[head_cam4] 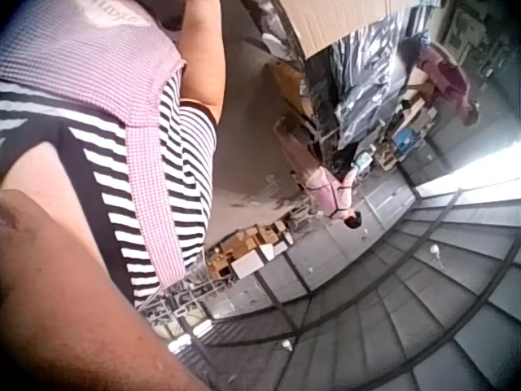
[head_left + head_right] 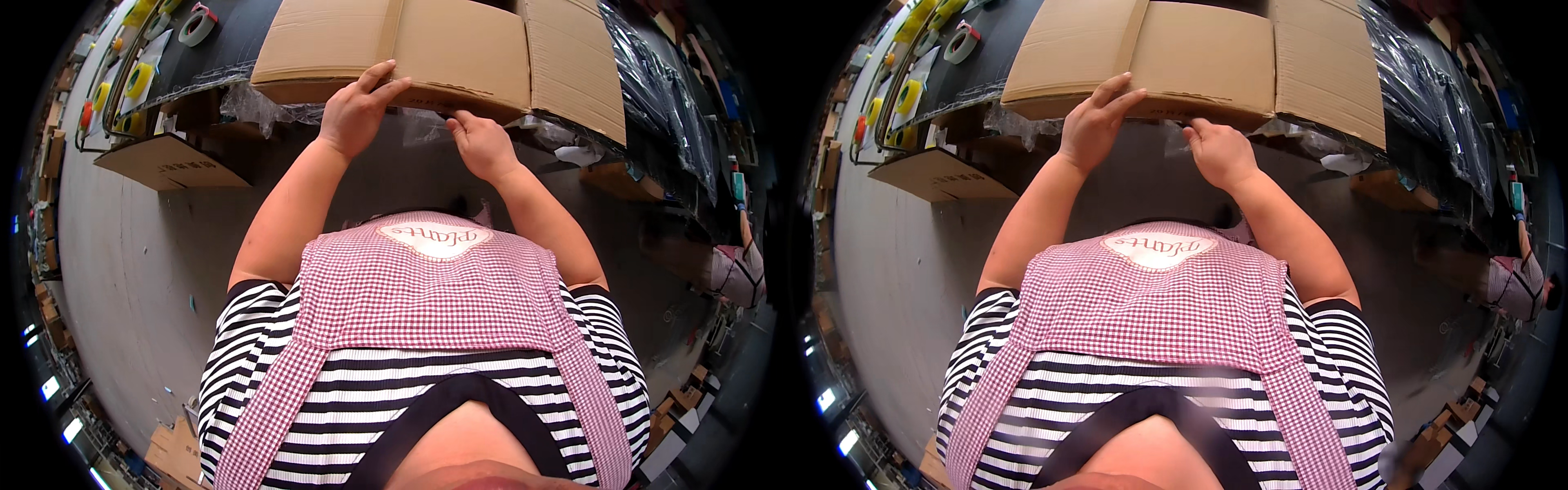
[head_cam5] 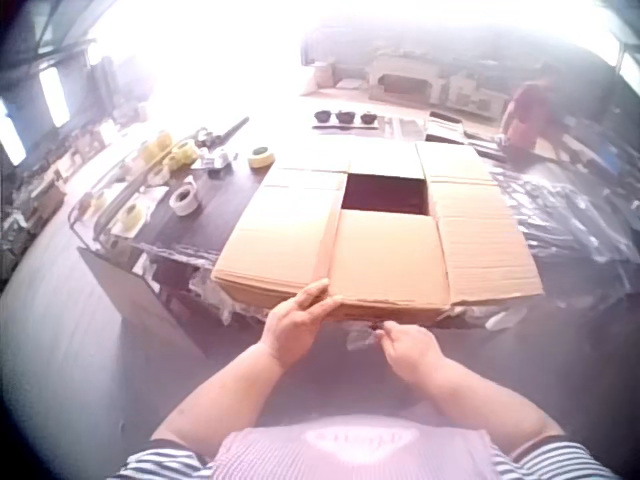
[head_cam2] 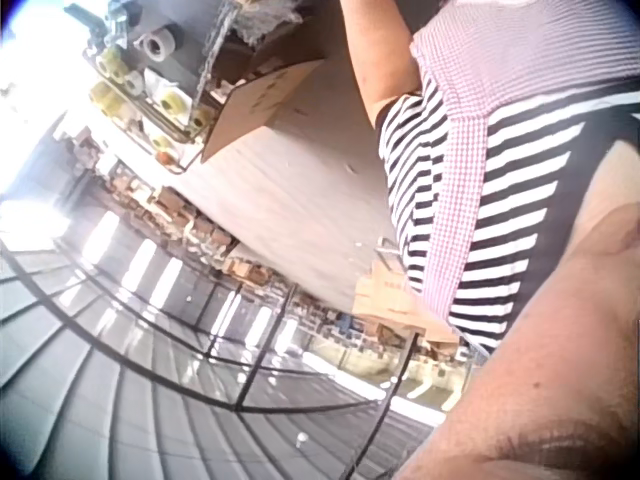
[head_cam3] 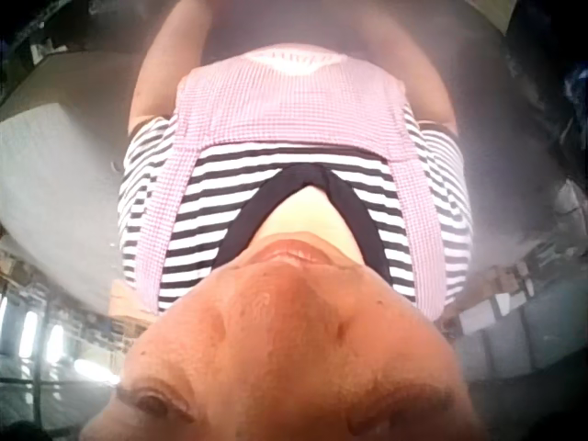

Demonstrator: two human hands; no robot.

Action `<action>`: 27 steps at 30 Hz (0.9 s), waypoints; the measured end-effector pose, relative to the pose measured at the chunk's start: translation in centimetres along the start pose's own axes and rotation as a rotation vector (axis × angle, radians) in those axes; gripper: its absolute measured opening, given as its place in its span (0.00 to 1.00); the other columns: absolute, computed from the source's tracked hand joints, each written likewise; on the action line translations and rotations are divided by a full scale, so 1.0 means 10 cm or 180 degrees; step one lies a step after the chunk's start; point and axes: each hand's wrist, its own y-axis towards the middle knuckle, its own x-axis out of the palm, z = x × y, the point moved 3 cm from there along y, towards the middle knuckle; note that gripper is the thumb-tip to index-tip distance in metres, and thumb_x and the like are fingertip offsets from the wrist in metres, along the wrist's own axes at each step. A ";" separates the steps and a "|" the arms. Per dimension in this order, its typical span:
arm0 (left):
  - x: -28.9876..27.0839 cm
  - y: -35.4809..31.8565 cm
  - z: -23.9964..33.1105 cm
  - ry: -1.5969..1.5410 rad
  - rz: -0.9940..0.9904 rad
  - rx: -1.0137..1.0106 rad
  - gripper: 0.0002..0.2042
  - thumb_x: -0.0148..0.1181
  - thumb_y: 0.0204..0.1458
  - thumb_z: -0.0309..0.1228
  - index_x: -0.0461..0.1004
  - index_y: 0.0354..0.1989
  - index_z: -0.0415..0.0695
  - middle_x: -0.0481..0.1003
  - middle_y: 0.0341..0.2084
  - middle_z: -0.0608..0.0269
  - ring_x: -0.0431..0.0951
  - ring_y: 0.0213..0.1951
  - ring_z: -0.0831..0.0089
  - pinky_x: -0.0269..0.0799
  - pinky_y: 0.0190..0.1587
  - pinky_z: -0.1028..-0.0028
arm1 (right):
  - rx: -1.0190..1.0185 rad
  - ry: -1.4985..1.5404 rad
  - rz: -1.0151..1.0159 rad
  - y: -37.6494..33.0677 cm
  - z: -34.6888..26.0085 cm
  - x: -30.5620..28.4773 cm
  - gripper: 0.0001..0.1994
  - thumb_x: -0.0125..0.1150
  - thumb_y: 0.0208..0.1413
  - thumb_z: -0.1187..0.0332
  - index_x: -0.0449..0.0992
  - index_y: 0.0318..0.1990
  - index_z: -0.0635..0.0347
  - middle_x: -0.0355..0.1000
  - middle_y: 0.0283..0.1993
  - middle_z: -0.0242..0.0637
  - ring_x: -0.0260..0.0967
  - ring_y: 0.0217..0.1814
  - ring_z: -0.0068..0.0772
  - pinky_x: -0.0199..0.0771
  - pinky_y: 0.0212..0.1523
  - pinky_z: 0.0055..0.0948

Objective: The person uses a utility knife to cut the tape along the seams of a large cardboard box and then opens the flaps.

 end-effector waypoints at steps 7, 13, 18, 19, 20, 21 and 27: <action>0.04 -0.03 -0.02 -0.0233 0.0100 -0.0081 0.23 0.61 0.50 0.21 0.79 0.53 0.62 0.73 0.59 0.68 0.82 0.47 0.63 0.81 0.44 0.66 | 0.0132 0.0085 0.0108 0.15 0.01 0.01 0.17 0.47 0.68 0.56 0.78 0.46 0.58 0.78 0.41 0.53 0.75 0.45 0.60 0.74 0.47 0.51; 0.06 -0.04 -0.02 -0.0328 0.0114 -0.0120 0.24 0.61 0.49 0.19 0.79 0.53 0.62 0.73 0.59 0.68 0.82 0.47 0.63 0.80 0.44 0.66 | 0.0266 0.1117 -0.0046 0.24 0.18 0.18 0.16 0.51 0.68 0.59 0.78 0.48 0.61 0.77 0.32 0.45 0.75 0.34 0.44 0.75 0.42 0.38; 0.06 -0.04 -0.02 -0.0327 0.0108 -0.0095 0.24 0.61 0.49 0.20 0.79 0.53 0.62 0.72 0.59 0.67 0.82 0.46 0.62 0.81 0.45 0.65 | -0.0096 0.0802 -0.0005 0.23 0.11 0.10 0.15 0.53 0.67 0.61 0.79 0.53 0.58 0.78 0.34 0.44 0.76 0.38 0.43 0.75 0.44 0.36; 0.05 -0.03 -0.02 -0.0321 0.0122 -0.0064 0.24 0.61 0.49 0.20 0.79 0.53 0.62 0.72 0.59 0.68 0.82 0.46 0.62 0.81 0.45 0.65 | -0.0360 0.0674 -0.0071 0.23 0.13 0.09 0.15 0.54 0.66 0.61 0.78 0.54 0.57 0.79 0.35 0.45 0.76 0.40 0.44 0.75 0.45 0.37; 0.05 -0.02 -0.01 -0.0317 0.0135 -0.0030 0.24 0.62 0.49 0.20 0.79 0.53 0.62 0.72 0.59 0.68 0.82 0.46 0.62 0.81 0.45 0.65 | -0.0620 0.0544 -0.0135 0.23 0.19 0.10 0.15 0.54 0.66 0.61 0.78 0.55 0.56 0.79 0.37 0.45 0.77 0.42 0.46 0.75 0.46 0.38; 0.04 -0.01 -0.01 -0.0277 0.0140 -0.0007 0.24 0.61 0.49 0.21 0.79 0.53 0.62 0.72 0.59 0.68 0.82 0.45 0.62 0.81 0.44 0.65 | -0.0882 0.0414 -0.0191 0.22 0.21 0.09 0.16 0.55 0.65 0.61 0.78 0.55 0.55 0.80 0.39 0.45 0.77 0.44 0.47 0.75 0.47 0.39; 0.03 -0.09 0.09 -0.0051 0.0493 0.0637 0.19 0.60 0.47 0.24 0.79 0.49 0.57 0.75 0.48 0.67 0.81 0.36 0.65 0.78 0.38 0.66 | -0.0642 0.0390 -0.1108 0.02 -0.04 -0.13 0.16 0.55 0.65 0.59 0.80 0.53 0.56 0.80 0.44 0.45 0.77 0.46 0.47 0.76 0.47 0.39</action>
